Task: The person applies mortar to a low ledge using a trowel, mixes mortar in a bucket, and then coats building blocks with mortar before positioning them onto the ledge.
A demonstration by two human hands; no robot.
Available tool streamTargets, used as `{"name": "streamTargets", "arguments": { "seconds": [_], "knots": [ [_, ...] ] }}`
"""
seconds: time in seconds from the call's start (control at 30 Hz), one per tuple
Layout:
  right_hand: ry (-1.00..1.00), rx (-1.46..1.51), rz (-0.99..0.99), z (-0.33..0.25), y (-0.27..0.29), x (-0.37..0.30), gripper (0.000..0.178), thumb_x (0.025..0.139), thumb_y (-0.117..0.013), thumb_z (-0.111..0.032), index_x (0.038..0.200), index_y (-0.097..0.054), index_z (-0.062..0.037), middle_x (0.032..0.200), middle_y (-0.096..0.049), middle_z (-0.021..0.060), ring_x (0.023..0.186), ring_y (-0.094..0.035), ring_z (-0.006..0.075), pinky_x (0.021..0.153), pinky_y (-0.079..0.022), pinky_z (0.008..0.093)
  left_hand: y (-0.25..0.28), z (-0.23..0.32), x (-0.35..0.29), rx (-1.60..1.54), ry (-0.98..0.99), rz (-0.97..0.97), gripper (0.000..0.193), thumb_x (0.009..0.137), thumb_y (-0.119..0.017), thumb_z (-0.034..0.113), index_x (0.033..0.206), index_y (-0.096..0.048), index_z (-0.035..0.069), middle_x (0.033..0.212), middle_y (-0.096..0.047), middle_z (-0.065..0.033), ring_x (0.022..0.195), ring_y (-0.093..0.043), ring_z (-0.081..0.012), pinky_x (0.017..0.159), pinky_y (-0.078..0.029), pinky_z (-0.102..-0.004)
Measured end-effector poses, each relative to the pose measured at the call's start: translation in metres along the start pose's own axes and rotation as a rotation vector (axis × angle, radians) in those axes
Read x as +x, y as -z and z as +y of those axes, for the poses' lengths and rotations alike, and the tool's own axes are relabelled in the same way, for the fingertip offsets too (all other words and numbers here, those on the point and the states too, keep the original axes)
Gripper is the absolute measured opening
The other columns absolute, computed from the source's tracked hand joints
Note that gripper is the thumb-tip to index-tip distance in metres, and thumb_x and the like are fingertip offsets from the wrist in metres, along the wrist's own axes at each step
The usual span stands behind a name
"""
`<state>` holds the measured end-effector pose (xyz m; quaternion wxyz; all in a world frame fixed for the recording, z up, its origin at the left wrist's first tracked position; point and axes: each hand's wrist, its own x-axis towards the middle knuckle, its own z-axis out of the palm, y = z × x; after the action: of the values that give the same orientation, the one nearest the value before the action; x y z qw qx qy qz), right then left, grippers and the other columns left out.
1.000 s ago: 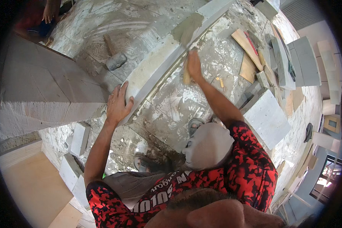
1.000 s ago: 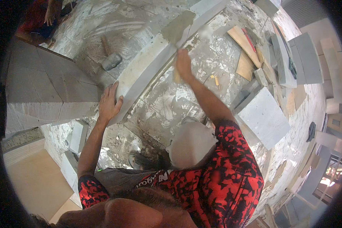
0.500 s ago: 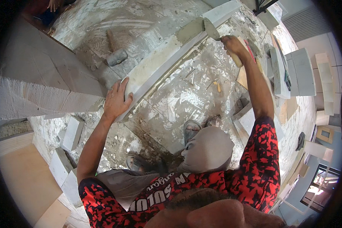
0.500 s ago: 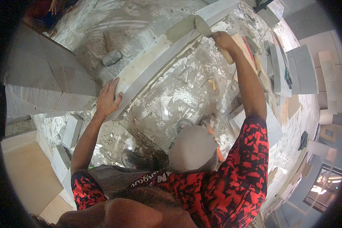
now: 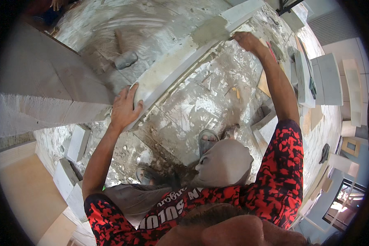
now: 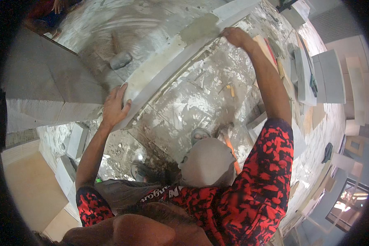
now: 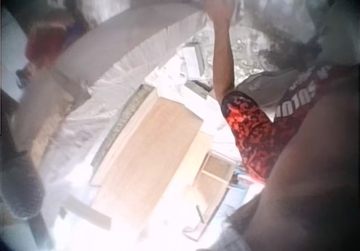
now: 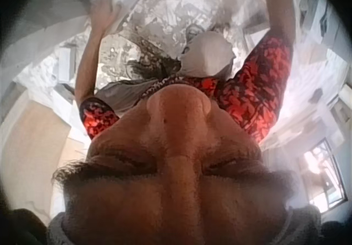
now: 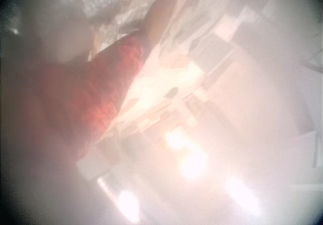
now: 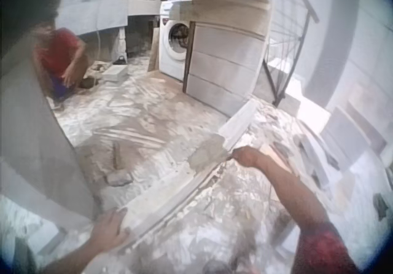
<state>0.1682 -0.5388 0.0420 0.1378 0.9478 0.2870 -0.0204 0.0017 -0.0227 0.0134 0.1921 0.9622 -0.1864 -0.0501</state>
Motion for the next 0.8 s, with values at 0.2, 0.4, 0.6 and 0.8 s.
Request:
{"name": "streamTargets", "arguments": {
  "seconds": [0.2,0.4,0.6,0.8],
  "knots": [
    [-0.707,0.672,0.040,0.018,0.021,0.008,0.027,0.085,-0.043,-0.018,0.097,-0.060,-0.0004,0.087,-0.063,0.0207,0.076,-0.063,0.0341,0.065,-0.052,0.0425,0.004,-0.007,-0.008,0.019,0.010,0.011,0.063,0.082,-0.056,0.027,0.138,-0.036,0.007,0.126,-0.044,-0.0236,0.113,-0.047,-0.0392,0.095,-0.038,-0.0467],
    [-0.890,1.436,0.542,-0.087,-0.068,-0.015,0.037,0.097,-0.040,-0.039,0.096,-0.055,-0.0059,0.072,-0.055,0.0066,0.055,-0.054,0.0174,0.050,-0.047,0.0309,0.005,-0.004,-0.007,0.028,0.011,0.016,0.062,0.083,-0.056,0.027,0.138,-0.036,0.006,0.126,-0.044,-0.0235,0.113,-0.047,-0.0394,0.094,-0.039,-0.0466],
    [-0.845,1.948,0.748,-0.181,-0.089,0.024,0.038,0.098,-0.038,-0.039,0.095,-0.053,-0.0037,0.072,-0.055,0.0081,0.056,-0.054,0.0173,0.052,-0.047,0.0303,0.001,-0.010,-0.008,0.028,-0.023,0.050,0.061,0.083,-0.056,0.027,0.137,-0.036,0.006,0.126,-0.044,-0.0238,0.112,-0.048,-0.0397,0.094,-0.039,-0.0464],
    [-0.690,1.409,0.565,-0.332,-0.118,-0.008,0.039,0.101,-0.034,-0.031,0.103,-0.053,0.0031,0.098,-0.057,0.0182,0.095,-0.054,0.0321,0.087,-0.042,0.0400,0.000,-0.009,-0.007,0.031,0.005,0.026,0.061,0.083,-0.055,0.028,0.138,-0.037,0.007,0.127,-0.043,-0.0231,0.113,-0.047,-0.0391,0.095,-0.038,-0.0465]
  ]
}}
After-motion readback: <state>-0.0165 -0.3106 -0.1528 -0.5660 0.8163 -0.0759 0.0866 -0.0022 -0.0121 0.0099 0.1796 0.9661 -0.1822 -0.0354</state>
